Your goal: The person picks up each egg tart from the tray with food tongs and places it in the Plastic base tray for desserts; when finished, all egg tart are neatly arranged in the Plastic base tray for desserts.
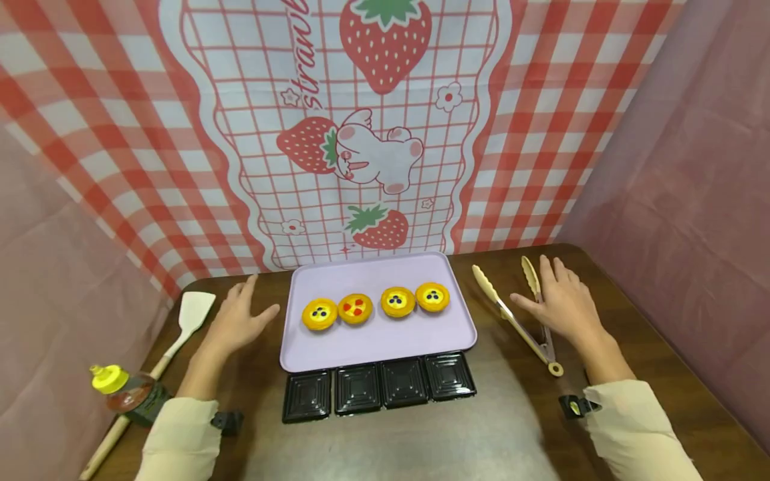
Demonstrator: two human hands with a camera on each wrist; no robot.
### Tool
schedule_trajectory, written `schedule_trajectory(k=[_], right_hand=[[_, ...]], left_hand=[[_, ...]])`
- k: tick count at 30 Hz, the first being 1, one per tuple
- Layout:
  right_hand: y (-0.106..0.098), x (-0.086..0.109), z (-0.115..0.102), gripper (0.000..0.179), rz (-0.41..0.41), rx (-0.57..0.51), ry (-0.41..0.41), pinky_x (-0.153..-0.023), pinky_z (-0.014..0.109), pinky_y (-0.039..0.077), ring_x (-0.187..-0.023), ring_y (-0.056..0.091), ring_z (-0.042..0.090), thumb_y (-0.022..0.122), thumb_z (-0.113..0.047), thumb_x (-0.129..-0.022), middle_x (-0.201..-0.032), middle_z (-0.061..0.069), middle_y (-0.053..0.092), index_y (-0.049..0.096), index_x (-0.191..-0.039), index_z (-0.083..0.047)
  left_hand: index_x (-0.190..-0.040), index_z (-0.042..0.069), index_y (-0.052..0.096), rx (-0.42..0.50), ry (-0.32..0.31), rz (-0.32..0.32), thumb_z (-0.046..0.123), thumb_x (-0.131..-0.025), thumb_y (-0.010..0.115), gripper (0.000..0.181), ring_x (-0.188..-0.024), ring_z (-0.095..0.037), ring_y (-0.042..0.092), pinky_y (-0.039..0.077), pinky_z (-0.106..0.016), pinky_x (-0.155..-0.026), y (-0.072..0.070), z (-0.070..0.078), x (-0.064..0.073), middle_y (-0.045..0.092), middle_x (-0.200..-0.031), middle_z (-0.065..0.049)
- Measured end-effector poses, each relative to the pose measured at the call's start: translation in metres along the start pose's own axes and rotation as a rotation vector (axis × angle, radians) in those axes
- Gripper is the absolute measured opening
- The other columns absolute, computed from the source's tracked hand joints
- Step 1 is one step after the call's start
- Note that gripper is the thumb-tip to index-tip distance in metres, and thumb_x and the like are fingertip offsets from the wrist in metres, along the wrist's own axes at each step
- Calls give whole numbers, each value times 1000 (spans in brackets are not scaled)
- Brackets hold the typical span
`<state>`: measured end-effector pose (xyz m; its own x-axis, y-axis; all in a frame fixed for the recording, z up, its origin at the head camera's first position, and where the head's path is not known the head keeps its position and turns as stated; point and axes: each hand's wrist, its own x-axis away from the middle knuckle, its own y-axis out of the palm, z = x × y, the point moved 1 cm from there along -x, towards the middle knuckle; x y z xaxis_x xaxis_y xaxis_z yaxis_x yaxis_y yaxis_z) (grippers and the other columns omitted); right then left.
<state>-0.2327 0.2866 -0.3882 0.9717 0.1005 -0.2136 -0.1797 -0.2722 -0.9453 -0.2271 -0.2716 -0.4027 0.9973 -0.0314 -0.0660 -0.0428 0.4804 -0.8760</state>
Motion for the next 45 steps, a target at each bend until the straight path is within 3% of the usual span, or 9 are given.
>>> schedule_trajectory(k=[4, 8, 12, 15, 21, 28, 33, 39, 45], right_hand=[[13, 6, 2, 109, -24, -1, 55, -95, 75, 35, -125, 31, 64, 69, -58, -85, -144, 46, 25, 21, -147, 17], [25, 13, 3, 115, -31, -4, 109, -90, 75, 39, -122, 34, 63, 72, -61, -80, -143, 45, 28, 21, -146, 19], [36, 17, 3, 117, 1, -11, 141, -84, 72, 43, -114, 41, 62, 76, -61, -76, -135, 44, 36, 25, -143, 20], [42, 18, 4, 113, 27, -30, 183, -75, 68, 47, -104, 49, 60, 80, -58, -73, -123, 42, 45, 32, -138, 20], [50, 17, 4, 93, 23, -55, 273, -54, 56, 48, -80, 58, 50, 83, -60, -68, -92, 31, 53, 44, -111, 13], [59, 17, 6, 99, -25, -71, 335, -54, 53, 49, -74, 58, 45, 83, -62, -66, -91, 31, 54, 41, -115, 13], [62, 15, 7, 89, 2, -78, 313, -54, 54, 48, -74, 59, 46, 83, -57, -69, -86, 30, 57, 48, -110, 13], [63, 14, 7, 75, 42, -122, 287, -58, 58, 49, -74, 59, 49, 84, -44, -73, -85, 33, 58, 51, -106, 14], [60, 14, 10, 68, 83, -143, 243, -55, 56, 47, -68, 58, 45, 84, -44, -73, -78, 29, 59, 54, -95, 12]], left_hand=[[-148, -15, 24, 55, -46, -39, 31, -94, 63, 81, -122, -57, 43, 38, -67, -101, 15, -5, 2, 43, -133, -44], [-142, -18, 32, 103, -96, -65, 26, -93, 65, 74, -112, -51, 54, 47, -60, -94, 27, -4, 2, 56, -121, -39], [-139, -18, 35, 186, -157, -87, 20, -91, 67, 69, -85, -39, 66, 60, -46, -72, 36, -5, 3, 56, -118, -37], [-138, -19, 37, 270, -193, -95, 14, -89, 68, 66, -72, -31, 67, 60, -36, -55, 43, -5, 4, 55, -119, -38], [-128, -19, 48, 359, -214, -118, 7, -86, 69, 53, -87, -37, 66, 61, -37, -57, 52, -1, 3, 56, -114, -35], [-116, -17, 59, 398, -234, -91, -8, -73, 67, 44, -77, -28, 63, 60, -35, -54, 57, -1, 3, 61, -101, -27], [-116, -18, 58, 434, -228, -82, -13, -68, 63, 49, -74, -26, 63, 60, -36, -53, 57, -3, 4, 61, -100, -28], [-114, -17, 59, 389, -213, -81, -11, -67, 62, 48, -81, -32, 62, 60, -35, -53, 58, -2, 3, 62, -98, -26], [-113, -18, 59, 386, -207, -85, -12, -67, 62, 47, -81, -33, 62, 60, -36, -52, 57, -1, 2, 62, -96, -26]])
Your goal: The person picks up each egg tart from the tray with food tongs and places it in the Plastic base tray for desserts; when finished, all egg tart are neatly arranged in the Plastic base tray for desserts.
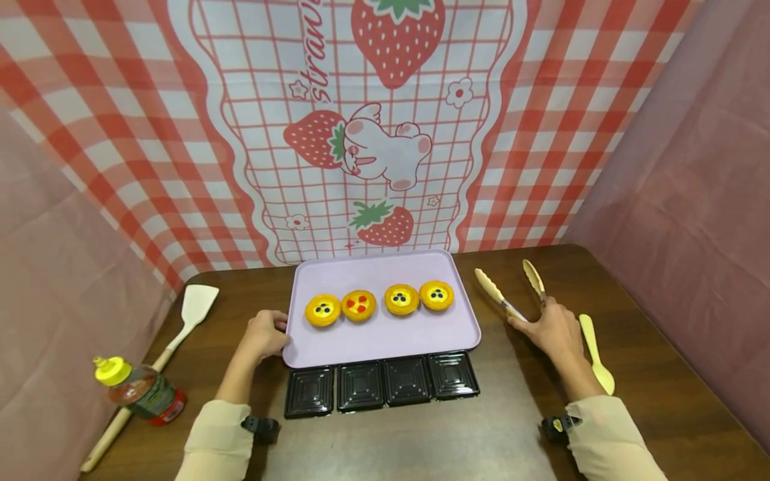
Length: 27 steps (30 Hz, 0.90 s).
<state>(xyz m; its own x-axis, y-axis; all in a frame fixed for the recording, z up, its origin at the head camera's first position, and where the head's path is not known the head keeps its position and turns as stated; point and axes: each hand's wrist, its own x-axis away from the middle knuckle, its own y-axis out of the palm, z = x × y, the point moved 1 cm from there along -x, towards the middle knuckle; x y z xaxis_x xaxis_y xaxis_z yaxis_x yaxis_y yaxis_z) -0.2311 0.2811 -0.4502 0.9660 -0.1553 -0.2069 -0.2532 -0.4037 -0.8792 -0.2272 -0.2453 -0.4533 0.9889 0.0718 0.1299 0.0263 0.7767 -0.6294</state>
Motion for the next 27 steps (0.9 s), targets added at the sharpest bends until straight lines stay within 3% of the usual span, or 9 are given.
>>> schedule_trajectory(k=[6, 10, 15, 18, 27], right_hand=[[-12, -1, 1, 62, 83, 0, -74, -52, 54, 45, -60, 54, 40, 86, -46, -71, -66, 19, 55, 53, -83, 6], [-24, -2, -4, 62, 84, -6, -101, -51, 53, 44, -60, 54, 39, 86, -48, -69, -67, 17, 55, 53, -84, 3], [-39, -2, -14, 70, 61, -31, -142, -57, 57, 47, -69, 59, 44, 86, -51, -70, -79, 23, 62, 61, -101, 6], [-44, -2, -21, 71, 32, -41, -170, -58, 54, 47, -69, 58, 40, 84, -55, -71, -78, 19, 63, 63, -104, 4], [-44, -3, -43, 89, -81, -39, -290, -67, 53, 50, -77, 60, 36, 86, -54, -68, -94, 25, 69, 60, -125, 9]], left_hand=[[-114, -19, 58, 24, -13, -15, -13, -68, 63, 47, -76, -30, 63, 60, -37, -53, 1, 0, 0, 61, -96, -27], [-113, -18, 58, 22, -15, -13, -13, -67, 63, 47, -78, -31, 63, 60, -37, -53, 0, -1, -1, 61, -96, -27], [-114, -18, 57, 20, -18, -16, -12, -67, 63, 47, -76, -30, 63, 60, -37, -53, 0, -2, -1, 61, -96, -27], [-114, -18, 57, 19, -20, -16, -12, -67, 63, 47, -75, -29, 63, 60, -37, -52, 0, -2, -2, 61, -96, -27], [-114, -18, 57, 11, -23, -12, -13, -67, 63, 47, -77, -31, 63, 60, -37, -53, 1, -2, -3, 61, -95, -26]])
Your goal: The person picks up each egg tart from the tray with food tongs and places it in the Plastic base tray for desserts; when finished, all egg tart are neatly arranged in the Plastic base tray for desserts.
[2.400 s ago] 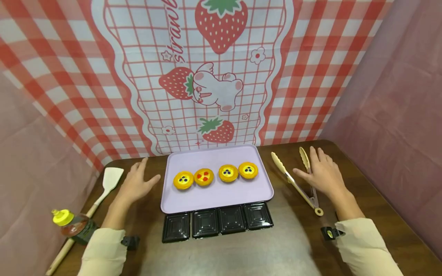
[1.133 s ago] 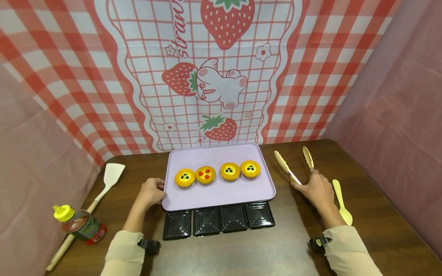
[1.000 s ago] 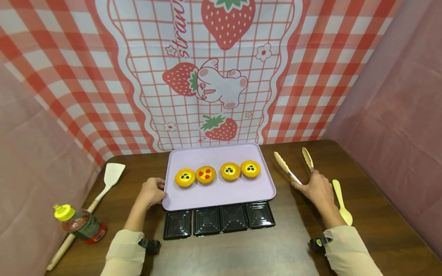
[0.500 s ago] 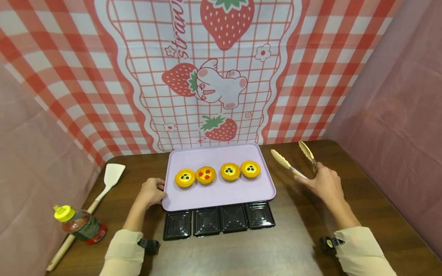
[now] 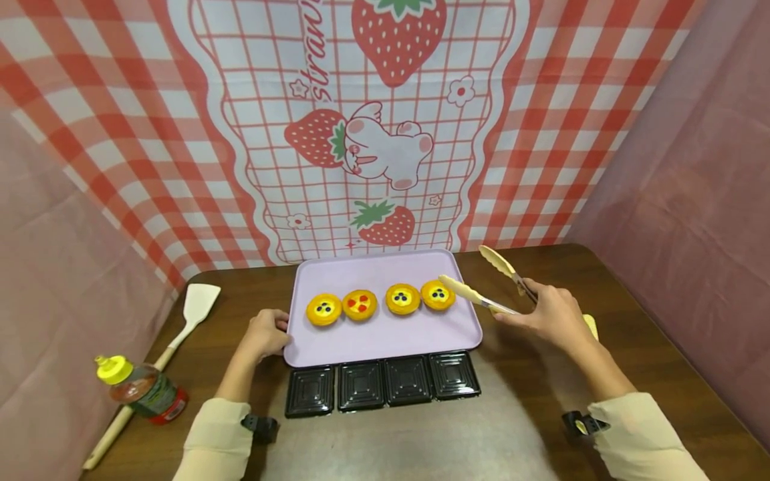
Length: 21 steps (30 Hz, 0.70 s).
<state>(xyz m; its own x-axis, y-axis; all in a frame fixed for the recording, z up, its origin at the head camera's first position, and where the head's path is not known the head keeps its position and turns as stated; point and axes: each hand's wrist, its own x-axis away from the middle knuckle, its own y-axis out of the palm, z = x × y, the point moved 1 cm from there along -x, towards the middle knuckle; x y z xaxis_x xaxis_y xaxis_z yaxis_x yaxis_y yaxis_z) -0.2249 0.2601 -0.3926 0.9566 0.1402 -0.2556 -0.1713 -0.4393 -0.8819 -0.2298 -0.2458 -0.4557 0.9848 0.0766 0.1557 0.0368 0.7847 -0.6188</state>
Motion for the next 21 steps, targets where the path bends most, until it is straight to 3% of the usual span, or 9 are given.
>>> schedule_trajectory(k=[7, 15, 21], right_hand=[[9, -3, -8, 81, -102, -58, -55, -59, 35, 44, -69, 51, 23, 89, -51, -65, -83, 10, 67, 66, -122, 2], [22, -8, -10, 75, -162, -72, -102, -58, 33, 46, -67, 52, 19, 91, -43, -67, -82, 8, 67, 67, -121, 3], [30, -8, -10, 69, -163, -64, -129, -57, 33, 45, -66, 51, 19, 91, -39, -68, -80, 7, 67, 69, -117, 4]], left_hand=[[-113, -17, 57, 1, -3, 1, -13, -68, 64, 46, -78, -31, 63, 60, -37, -53, 0, -1, 0, 61, -95, -26], [-113, -18, 57, 7, 0, 2, -13, -68, 63, 46, -77, -31, 63, 60, -37, -53, -2, 0, 1, 60, -95, -27], [-114, -18, 56, 4, -6, -7, -13, -68, 64, 47, -79, -32, 62, 61, -37, -54, -2, 0, 1, 60, -97, -27]])
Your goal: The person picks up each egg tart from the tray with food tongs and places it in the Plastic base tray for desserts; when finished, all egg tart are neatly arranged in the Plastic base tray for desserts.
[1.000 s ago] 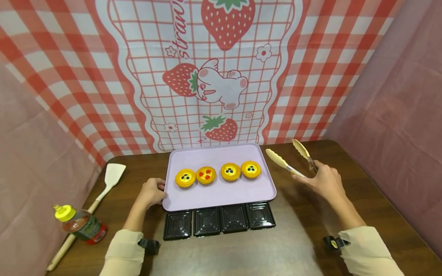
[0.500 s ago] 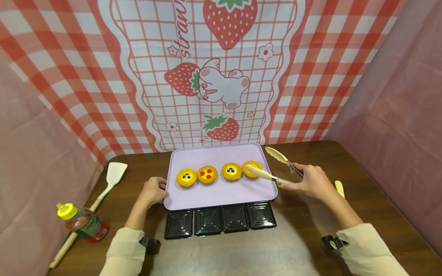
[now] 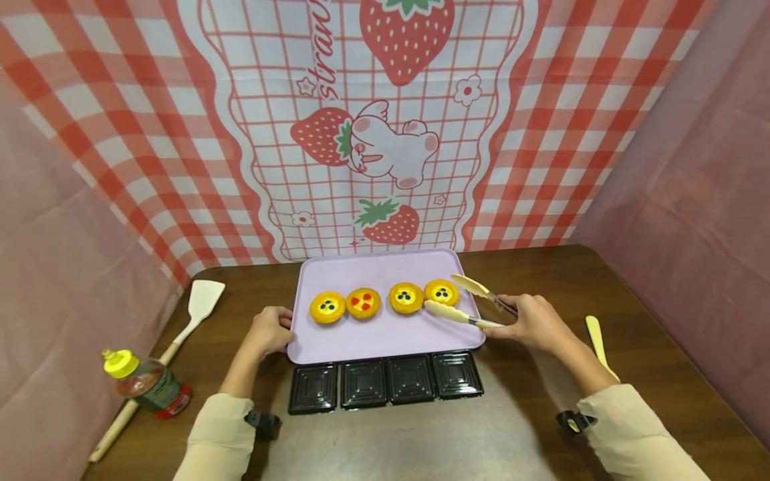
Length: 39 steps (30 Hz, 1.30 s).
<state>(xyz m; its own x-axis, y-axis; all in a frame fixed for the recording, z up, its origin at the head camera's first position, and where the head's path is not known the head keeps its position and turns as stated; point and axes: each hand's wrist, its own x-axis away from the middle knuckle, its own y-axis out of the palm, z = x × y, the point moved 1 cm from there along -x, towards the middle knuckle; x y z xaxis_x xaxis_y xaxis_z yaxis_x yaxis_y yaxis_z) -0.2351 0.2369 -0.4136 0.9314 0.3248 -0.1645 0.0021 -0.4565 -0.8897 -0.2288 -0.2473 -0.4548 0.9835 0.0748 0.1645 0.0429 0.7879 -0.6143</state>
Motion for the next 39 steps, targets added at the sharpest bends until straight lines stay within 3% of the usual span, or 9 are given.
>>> schedule_trajectory(k=[10, 18, 25, 39], right_hand=[[1, -1, 1, 68, -33, -15, 0, -55, 31, 45, -65, 52, 17, 90, -32, -71, -82, 8, 69, 67, -119, 10], [2, 1, 3, 66, -8, -16, -18, -56, 32, 44, -66, 50, 19, 89, -32, -72, -86, 12, 70, 67, -118, 9], [-5, 5, -1, 65, -21, 2, -35, -54, 31, 41, -64, 48, 18, 89, -33, -71, -78, 4, 67, 68, -118, 7], [-37, 43, -10, 66, 16, 36, -64, -47, 25, 37, -59, 45, 13, 91, -33, -68, -82, 6, 68, 69, -119, 4]], left_hand=[[-115, -17, 56, 9, -8, -8, -14, -70, 64, 46, -81, -33, 62, 61, -37, -54, 1, -1, -1, 59, -98, -27], [-113, -17, 56, -4, 13, -4, -14, -69, 64, 45, -78, -32, 62, 60, -37, -53, 2, -1, -3, 59, -96, -26], [-112, -17, 56, -6, 18, 7, -15, -69, 64, 44, -77, -32, 62, 60, -37, -52, 1, -2, -2, 60, -95, -26], [-113, -17, 56, 7, 9, 0, -15, -69, 65, 45, -78, -33, 62, 60, -38, -53, 3, -1, -2, 60, -96, -27]])
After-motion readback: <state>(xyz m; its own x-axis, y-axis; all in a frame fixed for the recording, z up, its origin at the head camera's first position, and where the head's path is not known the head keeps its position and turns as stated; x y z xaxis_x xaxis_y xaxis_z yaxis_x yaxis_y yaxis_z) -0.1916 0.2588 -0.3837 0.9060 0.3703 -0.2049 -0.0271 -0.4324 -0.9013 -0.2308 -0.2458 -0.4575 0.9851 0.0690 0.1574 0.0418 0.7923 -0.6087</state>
